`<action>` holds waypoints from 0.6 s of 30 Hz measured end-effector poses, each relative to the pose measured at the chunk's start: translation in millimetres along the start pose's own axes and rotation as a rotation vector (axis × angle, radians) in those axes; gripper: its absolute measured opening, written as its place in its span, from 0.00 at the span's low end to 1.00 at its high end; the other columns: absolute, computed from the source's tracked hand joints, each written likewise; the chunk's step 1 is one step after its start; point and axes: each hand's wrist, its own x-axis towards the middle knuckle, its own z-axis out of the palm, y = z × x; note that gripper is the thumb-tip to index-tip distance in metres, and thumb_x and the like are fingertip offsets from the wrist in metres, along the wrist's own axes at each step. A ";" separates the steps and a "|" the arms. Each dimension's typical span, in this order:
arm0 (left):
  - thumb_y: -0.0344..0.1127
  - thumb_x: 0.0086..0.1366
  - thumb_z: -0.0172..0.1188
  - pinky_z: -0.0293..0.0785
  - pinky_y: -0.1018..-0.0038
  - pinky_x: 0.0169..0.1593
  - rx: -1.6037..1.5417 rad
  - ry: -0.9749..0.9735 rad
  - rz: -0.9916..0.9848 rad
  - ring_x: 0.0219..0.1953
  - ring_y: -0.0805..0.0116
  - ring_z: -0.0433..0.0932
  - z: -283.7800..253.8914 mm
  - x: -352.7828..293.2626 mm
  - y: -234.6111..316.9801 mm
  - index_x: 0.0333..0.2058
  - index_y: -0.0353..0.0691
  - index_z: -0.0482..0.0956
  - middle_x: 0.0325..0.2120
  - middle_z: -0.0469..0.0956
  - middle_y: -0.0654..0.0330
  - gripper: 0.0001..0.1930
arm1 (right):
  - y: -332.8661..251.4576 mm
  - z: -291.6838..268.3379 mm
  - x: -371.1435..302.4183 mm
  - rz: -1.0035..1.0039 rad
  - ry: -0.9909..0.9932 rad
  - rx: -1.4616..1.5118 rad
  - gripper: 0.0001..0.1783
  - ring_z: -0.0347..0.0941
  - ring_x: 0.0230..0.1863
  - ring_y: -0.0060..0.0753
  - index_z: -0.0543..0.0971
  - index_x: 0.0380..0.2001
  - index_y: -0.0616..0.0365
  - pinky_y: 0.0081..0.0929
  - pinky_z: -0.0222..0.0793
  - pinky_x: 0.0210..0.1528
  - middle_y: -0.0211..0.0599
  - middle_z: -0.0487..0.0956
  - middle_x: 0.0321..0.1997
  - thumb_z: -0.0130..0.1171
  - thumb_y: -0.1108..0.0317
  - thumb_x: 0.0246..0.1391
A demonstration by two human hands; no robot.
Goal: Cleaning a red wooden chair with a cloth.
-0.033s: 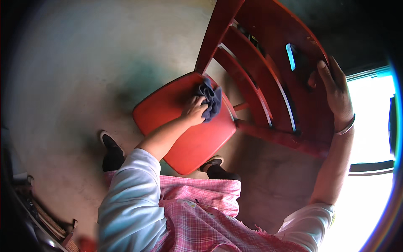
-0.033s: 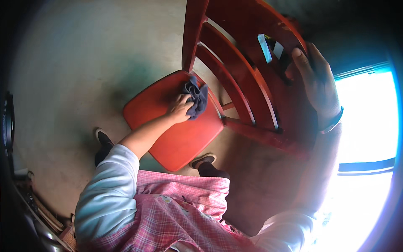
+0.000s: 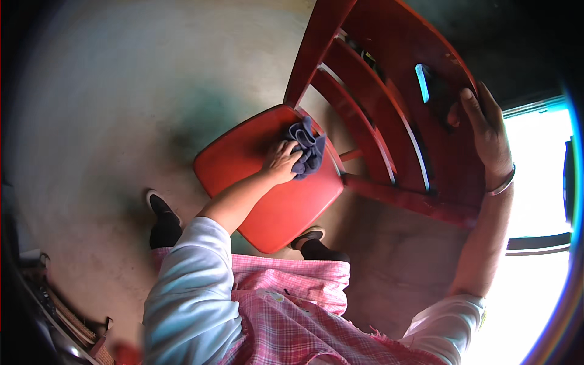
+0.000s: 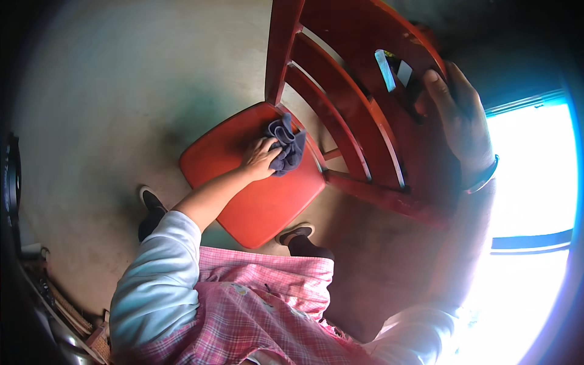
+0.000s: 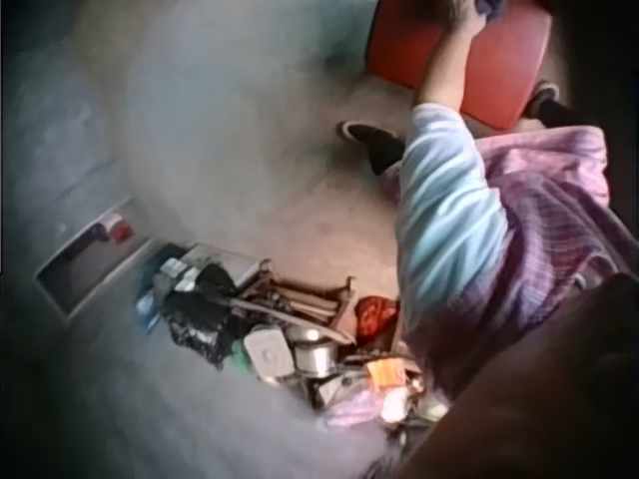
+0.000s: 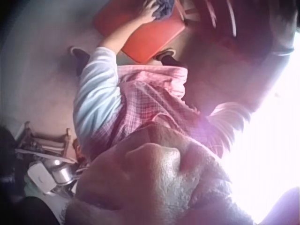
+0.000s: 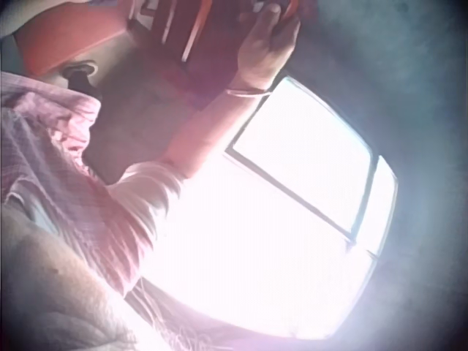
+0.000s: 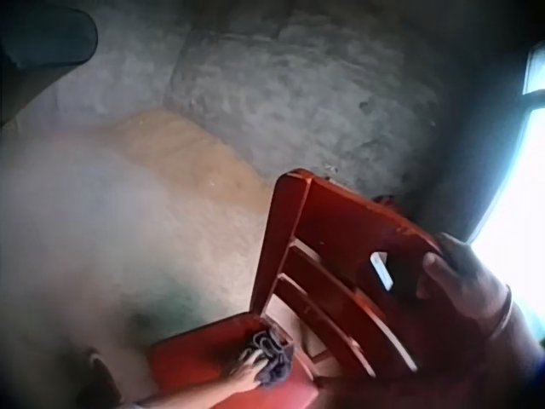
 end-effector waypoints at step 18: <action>0.55 0.44 0.66 0.39 0.49 0.64 0.175 -0.049 -0.181 0.67 0.57 0.40 -18.7 46.0 -41.9 0.57 0.58 0.63 0.64 0.49 0.61 0.39 | -4.2 2.6 -8.1 -0.076 0.057 -0.133 0.20 0.63 0.25 0.20 0.69 0.50 0.61 0.19 0.59 0.34 0.30 0.69 0.21 0.41 0.59 0.63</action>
